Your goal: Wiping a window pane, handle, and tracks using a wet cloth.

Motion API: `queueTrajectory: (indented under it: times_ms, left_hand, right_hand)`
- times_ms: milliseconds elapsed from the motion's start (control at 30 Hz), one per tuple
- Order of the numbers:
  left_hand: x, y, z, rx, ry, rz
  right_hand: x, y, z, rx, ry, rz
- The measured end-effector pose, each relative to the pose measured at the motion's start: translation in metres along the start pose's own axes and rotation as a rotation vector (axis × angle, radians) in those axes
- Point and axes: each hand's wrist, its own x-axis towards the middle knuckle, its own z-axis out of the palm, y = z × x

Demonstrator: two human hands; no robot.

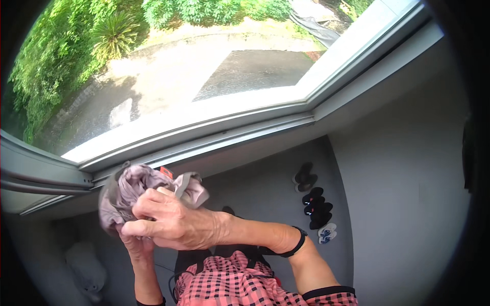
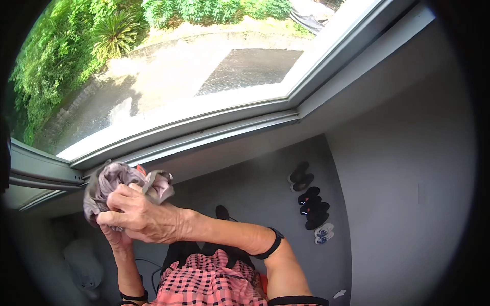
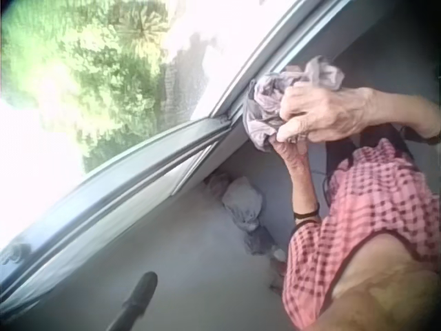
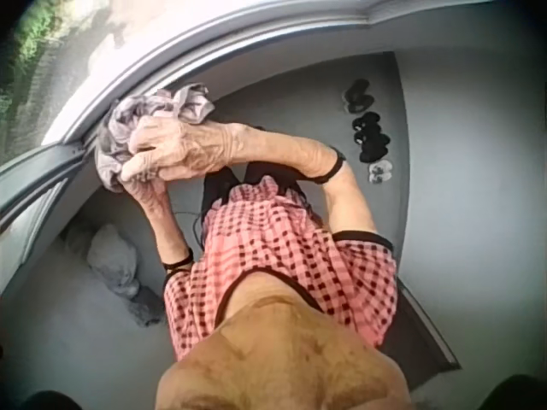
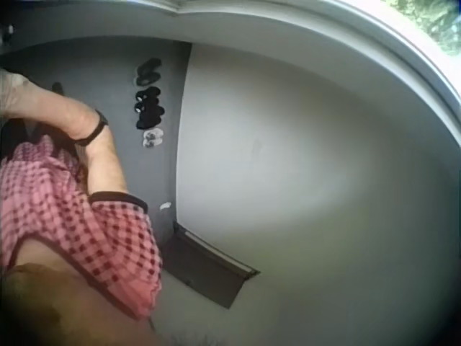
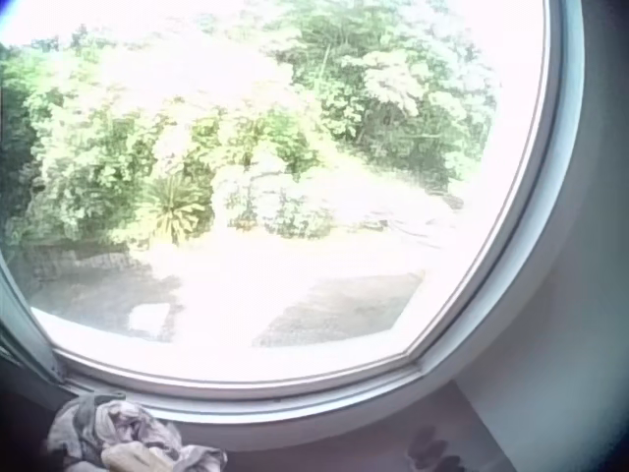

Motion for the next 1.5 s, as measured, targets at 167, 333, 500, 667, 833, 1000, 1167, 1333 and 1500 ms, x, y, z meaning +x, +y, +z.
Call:
queueTrajectory:
  times_ms: [167, 333, 500, 667, 833, 1000, 1167, 1333, 1500]
  left_hand:
    - [-0.022, -0.032, -0.007, -0.043, 0.129, -0.1]
    - [-0.027, -0.063, 0.02, -0.306, -0.449, -0.236]
    - [-0.013, -0.069, 0.078, 0.801, -0.425, -0.019]
    - [0.01, -0.085, 0.14, 0.929, -0.519, -0.238]
    - [0.043, -0.178, 0.173, 0.593, -0.519, 0.036]
    - [0.052, -0.206, 0.202, 0.405, -0.583, -0.299]
    - [0.041, -0.186, 0.199, 0.569, -0.467, -0.246]
    - [0.016, -0.145, 0.193, 0.574, -0.499, -0.102]
    - [-0.013, -0.067, 0.15, 0.461, -0.302, -0.201]
  right_hand:
    - [-0.109, 0.015, -0.026, 0.696, 0.409, 0.679]
    - [-0.172, 0.02, -0.02, 1.023, 0.257, 1.241]
    - [-0.203, 0.033, -0.052, 0.815, 0.709, 1.008]
    - [-0.172, 0.035, -0.164, -0.145, 0.943, 0.871]
    - [-0.111, 0.04, -0.257, -1.219, -0.001, 1.146]
    - [-0.131, 0.085, -0.269, -1.185, -0.19, 1.349]
    - [-0.105, 0.089, -0.281, -1.237, -0.446, 1.262]
    - [-0.054, 0.069, -0.226, -1.231, -0.644, 1.04]
    - [-0.008, 0.061, -0.147, -1.144, -0.733, 0.841]
